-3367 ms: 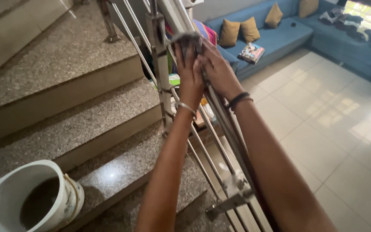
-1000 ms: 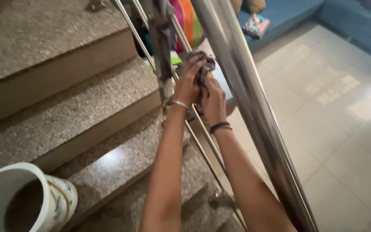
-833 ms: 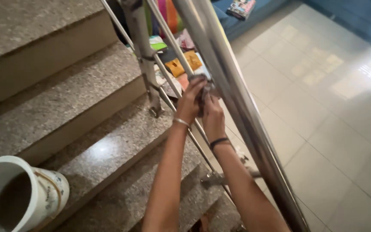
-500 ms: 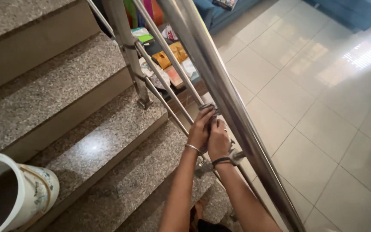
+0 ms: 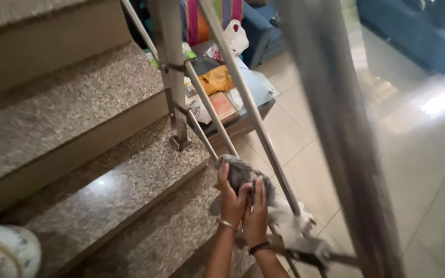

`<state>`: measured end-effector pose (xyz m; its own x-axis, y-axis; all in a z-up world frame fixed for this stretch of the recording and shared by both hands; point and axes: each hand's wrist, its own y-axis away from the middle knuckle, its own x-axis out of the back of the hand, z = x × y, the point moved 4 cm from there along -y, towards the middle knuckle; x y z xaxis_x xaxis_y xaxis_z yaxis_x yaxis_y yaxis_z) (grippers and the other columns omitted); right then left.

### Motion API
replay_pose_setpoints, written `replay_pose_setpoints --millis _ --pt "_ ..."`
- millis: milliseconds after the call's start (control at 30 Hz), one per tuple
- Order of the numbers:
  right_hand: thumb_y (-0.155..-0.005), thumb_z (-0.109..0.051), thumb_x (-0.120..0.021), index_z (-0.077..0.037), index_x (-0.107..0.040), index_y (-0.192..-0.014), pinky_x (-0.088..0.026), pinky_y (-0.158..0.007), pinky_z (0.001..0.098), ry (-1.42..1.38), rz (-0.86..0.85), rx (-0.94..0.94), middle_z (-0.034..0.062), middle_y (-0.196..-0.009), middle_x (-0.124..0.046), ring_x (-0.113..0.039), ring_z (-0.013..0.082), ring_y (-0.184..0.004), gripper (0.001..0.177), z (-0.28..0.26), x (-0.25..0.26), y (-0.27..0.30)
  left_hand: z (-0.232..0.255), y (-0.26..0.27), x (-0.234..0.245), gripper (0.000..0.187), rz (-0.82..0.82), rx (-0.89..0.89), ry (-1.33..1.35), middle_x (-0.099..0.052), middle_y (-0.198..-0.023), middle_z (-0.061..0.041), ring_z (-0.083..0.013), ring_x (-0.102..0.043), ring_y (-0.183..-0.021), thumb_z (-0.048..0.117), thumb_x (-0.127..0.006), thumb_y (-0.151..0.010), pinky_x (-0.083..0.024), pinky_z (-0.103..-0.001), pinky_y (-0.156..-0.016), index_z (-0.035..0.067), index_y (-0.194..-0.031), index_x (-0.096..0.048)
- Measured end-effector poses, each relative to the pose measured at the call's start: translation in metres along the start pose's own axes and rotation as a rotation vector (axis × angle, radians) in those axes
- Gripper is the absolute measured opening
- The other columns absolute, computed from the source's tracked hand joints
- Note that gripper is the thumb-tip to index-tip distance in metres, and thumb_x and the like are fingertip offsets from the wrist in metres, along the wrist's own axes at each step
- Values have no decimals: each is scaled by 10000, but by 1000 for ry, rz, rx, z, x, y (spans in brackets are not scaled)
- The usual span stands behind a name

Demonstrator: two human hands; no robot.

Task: Cleaning a marble staircase and metal railing using a damp cloth and a bucket of water.

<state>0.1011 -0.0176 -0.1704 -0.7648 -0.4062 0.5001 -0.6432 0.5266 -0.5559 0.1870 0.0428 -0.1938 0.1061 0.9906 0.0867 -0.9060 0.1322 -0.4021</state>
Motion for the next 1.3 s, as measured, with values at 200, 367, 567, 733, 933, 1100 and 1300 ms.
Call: replay_pose_setpoints --millis 200,367,567,733,933,1100,1300 --pt "-998 -141 -531 -179 -320 -1639 -552 -812 460 106 -402 -768 108 -1554 -525 -730 399 -957 676 64 -53 18 -83 -6 -32 900 -223 172 -105 -275 -1594 -339 -465 -404 -1405 235 -755 -929 -416 -437 -1120 -75 -1566 -200" --pt "-965 -15 -562 -34 -597 -1384 -513 -931 444 22 -19 -255 243 -1271 -670 -660 413 -1155 421 53 -54 -13 -36 -47 -5 498 -150 266 -60 -695 -1180 -188 -320 -691 -1065 229 -778 -875 -554 -391 -915 -14 -1284 -630" --pt "-870 50 -590 -20 -644 -1324 -529 -967 395 -183 -124 -162 217 -1248 -693 -696 348 -1145 463 -2 -98 -131 -11 -171 16 304 157 249 32 -781 -905 -78 -162 -708 -779 264 -817 -835 -571 -311 -742 44 -1040 -772" --pt "-804 100 -538 -17 -641 -1333 -527 -971 376 -381 -172 -90 206 -1234 -706 -708 341 -1130 552 -33 -147 -210 -40 -268 20 326 293 217 459 -753 -913 12 -66 -628 -779 252 -848 -821 -536 -252 -712 8 -1027 -783" --pt "-794 91 -591 -22 -683 -1287 -522 -979 379 -306 -244 46 202 -1187 -704 -692 361 -1117 513 -40 -167 -257 -54 -309 20 368 424 239 596 -742 -895 2 -82 -613 -745 261 -872 -825 -525 -270 -683 -47 -1012 -800" --pt "-862 51 -622 -86 -675 -1305 -541 -930 359 -427 -284 -37 174 -1151 -712 -729 306 -1060 466 -30 -159 -238 -37 -305 43 413 312 251 210 -759 -827 -15 -79 -628 -711 346 -854 -827 -545 -275 -689 -17 -1020 -811" --pt "-929 7 -684 -106 -645 -1359 -538 -949 368 -385 -200 -26 171 -1206 -717 -710 294 -1115 446 -8 -119 -168 -60 -243 30 421 148 199 49 -778 -846 -2 -78 -660 -722 350 -854 -793 -548 -275 -701 2 -1021 -799"
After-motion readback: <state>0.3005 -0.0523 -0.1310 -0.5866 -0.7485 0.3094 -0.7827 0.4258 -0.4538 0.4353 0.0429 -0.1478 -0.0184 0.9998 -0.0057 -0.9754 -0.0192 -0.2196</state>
